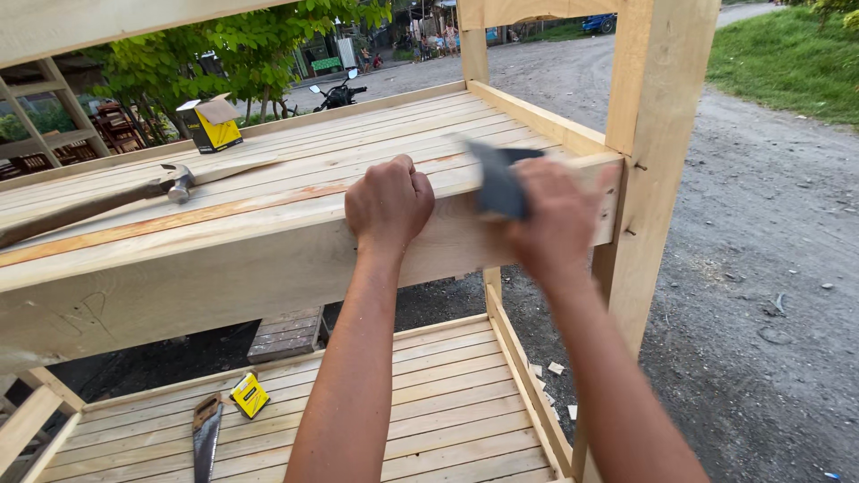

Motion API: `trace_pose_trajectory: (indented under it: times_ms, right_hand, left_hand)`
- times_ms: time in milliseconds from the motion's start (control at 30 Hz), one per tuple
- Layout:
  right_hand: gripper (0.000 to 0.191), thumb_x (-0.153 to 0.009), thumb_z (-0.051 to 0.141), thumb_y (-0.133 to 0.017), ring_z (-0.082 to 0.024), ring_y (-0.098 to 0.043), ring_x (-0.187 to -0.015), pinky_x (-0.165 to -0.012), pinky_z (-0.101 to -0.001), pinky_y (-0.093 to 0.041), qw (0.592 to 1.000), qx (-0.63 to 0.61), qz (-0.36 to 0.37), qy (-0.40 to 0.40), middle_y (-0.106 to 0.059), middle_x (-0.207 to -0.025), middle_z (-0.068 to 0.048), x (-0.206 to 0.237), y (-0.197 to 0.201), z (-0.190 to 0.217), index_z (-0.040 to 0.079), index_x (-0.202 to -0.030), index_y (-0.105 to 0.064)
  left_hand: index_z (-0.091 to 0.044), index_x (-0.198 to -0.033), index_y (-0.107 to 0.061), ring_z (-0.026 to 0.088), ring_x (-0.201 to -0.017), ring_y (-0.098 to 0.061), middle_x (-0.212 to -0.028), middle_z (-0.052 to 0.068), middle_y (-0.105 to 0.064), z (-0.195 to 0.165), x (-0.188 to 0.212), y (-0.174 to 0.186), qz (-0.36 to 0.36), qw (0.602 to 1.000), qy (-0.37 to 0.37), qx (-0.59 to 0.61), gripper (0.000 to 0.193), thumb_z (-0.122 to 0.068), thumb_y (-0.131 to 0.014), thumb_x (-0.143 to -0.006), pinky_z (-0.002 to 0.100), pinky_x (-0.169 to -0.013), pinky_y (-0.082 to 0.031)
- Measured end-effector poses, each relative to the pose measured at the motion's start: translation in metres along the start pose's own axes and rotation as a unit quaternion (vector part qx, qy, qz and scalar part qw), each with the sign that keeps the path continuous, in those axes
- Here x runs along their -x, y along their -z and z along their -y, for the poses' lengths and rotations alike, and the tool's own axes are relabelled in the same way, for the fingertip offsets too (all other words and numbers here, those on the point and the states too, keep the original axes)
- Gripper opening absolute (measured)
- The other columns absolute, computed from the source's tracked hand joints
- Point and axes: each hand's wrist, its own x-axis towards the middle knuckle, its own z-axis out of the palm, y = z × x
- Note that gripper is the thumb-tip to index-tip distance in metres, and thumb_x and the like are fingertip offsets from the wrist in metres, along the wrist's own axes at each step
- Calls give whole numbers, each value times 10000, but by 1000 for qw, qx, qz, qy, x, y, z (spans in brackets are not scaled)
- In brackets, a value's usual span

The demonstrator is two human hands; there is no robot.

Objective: The person sands a light wooden bunk bed frame with a sheet of sandpaper, rubbing the vertical corner post and side rails by hand. They move around the frame to sand different surfaces, including the edges of the upper rail, working the paper back and forth over the wood.

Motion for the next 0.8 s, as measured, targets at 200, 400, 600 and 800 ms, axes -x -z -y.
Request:
trace_pose_trajectory:
  times_ms: [200, 400, 600, 800]
  right_hand:
    - [548, -798, 313, -808, -182, -547, -1324, -1197, -683, 8, 995, -14, 22, 94, -681, -1308, -5, -4, 0, 4, 189, -1310, -656]
    - [491, -862, 72, -637, -192, -551, -1416, -1223, -708, 26, 999, 26, -34, 9, -665, -1405, 6, -3, 28, -41, 176, -1339, -684]
    - [309, -935, 110, -628, -168, -601, -1264, -1296, -662, -3, 991, 30, 127, -41, -719, -1246, 28, -17, 18, -15, 204, -1212, -726]
    - [502, -828, 61, -592, -221, -586, -1358, -1212, -699, -21, 996, 8, -4, 84, -695, -1365, -25, -13, 29, -16, 150, -1311, -698]
  left_hand:
    - [-111, -804, -785, 314, -634, -732, -712, 138, -738, 1, 2, -2, -8, 1000, 7, 22, 244, -269, -619, -889, 433, -536, -579]
    - [-102, -812, -764, 307, -607, -723, -708, 134, -735, -2, 4, 2, -8, 1000, 0, 15, 207, -200, -591, -868, 429, -541, -577]
    - [-95, -783, -758, 335, -603, -713, -707, 147, -729, -3, 3, 6, -23, 1000, -2, 10, 209, -225, -604, -839, 453, -549, -575]
    - [-98, -783, -754, 336, -625, -720, -709, 152, -724, -4, 3, 9, 0, 1000, 17, 19, 216, -219, -590, -854, 457, -552, -578]
